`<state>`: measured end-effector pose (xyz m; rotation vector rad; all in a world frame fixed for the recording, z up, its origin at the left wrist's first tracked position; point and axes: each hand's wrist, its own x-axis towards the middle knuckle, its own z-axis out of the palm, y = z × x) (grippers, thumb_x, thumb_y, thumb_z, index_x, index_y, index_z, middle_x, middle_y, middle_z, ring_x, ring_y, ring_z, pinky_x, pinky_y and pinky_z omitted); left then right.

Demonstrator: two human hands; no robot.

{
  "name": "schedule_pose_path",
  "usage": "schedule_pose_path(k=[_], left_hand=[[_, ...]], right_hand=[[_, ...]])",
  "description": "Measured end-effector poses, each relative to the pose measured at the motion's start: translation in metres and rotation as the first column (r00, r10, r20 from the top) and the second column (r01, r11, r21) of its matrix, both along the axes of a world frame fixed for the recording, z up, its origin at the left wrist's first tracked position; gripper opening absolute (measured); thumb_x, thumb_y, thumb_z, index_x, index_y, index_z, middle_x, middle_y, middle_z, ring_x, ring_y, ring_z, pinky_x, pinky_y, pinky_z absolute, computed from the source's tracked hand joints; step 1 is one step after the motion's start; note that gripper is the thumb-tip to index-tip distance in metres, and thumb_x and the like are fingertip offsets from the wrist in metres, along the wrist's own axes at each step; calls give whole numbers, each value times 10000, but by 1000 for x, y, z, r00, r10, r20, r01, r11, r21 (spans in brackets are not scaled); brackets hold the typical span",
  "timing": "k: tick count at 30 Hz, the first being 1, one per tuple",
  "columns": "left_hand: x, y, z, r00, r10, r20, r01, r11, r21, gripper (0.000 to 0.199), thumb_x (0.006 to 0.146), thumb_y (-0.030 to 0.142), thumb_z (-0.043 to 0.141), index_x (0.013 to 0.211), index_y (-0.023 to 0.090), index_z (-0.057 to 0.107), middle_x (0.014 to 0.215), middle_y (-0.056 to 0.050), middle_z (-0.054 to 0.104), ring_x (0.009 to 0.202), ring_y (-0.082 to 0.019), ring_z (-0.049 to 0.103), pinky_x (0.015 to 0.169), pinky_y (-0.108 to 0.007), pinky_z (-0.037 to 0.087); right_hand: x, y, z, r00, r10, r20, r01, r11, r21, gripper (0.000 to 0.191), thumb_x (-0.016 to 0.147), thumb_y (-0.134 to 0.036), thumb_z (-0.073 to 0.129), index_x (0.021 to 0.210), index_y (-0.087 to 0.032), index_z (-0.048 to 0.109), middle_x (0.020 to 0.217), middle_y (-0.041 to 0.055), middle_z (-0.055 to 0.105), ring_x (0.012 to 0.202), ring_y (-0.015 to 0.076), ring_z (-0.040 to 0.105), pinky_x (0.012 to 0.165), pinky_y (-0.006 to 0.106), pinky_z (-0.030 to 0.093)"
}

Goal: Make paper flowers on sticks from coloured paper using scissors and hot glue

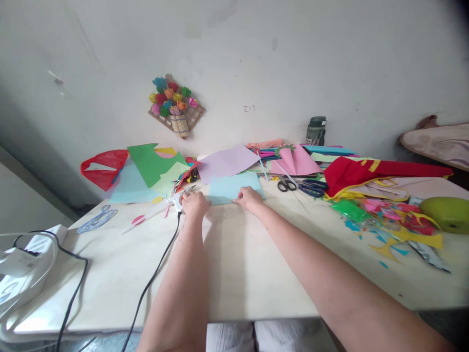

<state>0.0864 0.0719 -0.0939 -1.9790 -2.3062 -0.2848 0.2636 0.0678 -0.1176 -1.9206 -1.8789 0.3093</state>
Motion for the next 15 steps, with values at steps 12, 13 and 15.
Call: schedule_pose_path(k=[12,13,15], left_hand=[[17,-4,1,978,-150,142,162,984,-73,327,668,74,454,982,135,526,980,-144,586,882,-227,562,676,-274,402],[17,-3,2,978,-145,149,159,983,-88,327,664,73,458,979,134,522,989,-141,583,884,-222,562,679,-266,402],[15,-3,3,980,-131,147,148,982,-117,325,658,72,463,974,130,515,1000,-137,579,891,-215,560,685,-257,400]], right_hand=[[0,3,-5,1000,3,-5,-3,1000,23,261,650,-435,600,796,-218,605,968,49,555,781,158,558,614,241,387],[0,3,-5,1000,2,-2,-1,1000,21,259,650,-434,599,794,-219,606,966,48,556,779,157,559,615,241,388],[0,4,-5,1000,-2,1,2,1000,22,259,649,-436,596,791,-220,606,963,44,557,773,155,559,616,241,391]])
